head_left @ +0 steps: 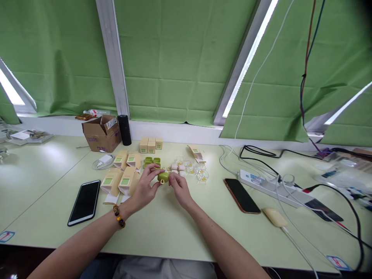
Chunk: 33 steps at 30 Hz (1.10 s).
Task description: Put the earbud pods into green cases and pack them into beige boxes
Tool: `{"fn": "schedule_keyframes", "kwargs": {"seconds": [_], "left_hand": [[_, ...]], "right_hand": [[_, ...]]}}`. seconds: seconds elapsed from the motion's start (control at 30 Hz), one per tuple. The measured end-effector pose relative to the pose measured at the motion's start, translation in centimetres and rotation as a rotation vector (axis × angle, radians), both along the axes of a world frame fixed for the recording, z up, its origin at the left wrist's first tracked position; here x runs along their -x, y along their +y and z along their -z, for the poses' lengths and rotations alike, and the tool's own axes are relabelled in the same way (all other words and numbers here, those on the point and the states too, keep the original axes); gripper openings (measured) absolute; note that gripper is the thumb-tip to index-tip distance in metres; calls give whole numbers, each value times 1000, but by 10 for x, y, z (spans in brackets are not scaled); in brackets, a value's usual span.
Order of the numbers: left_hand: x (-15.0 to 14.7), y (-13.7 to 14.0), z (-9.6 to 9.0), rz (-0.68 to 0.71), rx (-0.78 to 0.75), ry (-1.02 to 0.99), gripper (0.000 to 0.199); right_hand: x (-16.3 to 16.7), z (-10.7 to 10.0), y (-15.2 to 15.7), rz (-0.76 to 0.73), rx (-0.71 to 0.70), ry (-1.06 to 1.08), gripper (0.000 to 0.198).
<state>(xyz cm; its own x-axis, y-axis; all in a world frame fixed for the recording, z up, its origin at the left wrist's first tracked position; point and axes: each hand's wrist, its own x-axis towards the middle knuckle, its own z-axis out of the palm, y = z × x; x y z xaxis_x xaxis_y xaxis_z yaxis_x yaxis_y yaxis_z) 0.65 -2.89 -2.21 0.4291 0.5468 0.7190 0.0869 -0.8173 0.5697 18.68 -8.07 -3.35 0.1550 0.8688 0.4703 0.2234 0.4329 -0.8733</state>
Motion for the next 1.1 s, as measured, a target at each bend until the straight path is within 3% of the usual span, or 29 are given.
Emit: {"fn": "schedule_keyframes", "kwargs": {"seconds": [0.27, 0.37, 0.43, 0.53, 0.67, 0.77, 0.9, 1.1], "left_hand": [[0, 2, 2, -79, -103, 5, 43], [0, 1, -1, -106, -52, 18, 45], [-2, 2, -1, -120, 55, 23, 44], [-6, 10, 1, -114, 362, -37, 39], [-10, 21, 6, 180, 851, -232, 40], [-8, 23, 7, 369, 1076, -398, 38], [-4, 19, 6, 485, 1208, -523, 27], [-3, 17, 3, 517, 1246, -526, 39]], "right_hand": [[-2, 1, 0, -98, 24, 140, 56], [-3, -1, -1, -122, 54, 208, 56], [-3, -3, -2, -132, 62, 238, 55], [-2, -5, -2, -136, 72, 258, 54], [-2, -6, -1, -83, 60, 255, 52], [-5, -6, 0, -5, 48, 268, 47], [-11, -6, 0, 89, 30, 282, 42], [-19, -11, 4, 236, 9, 244, 30]]}}
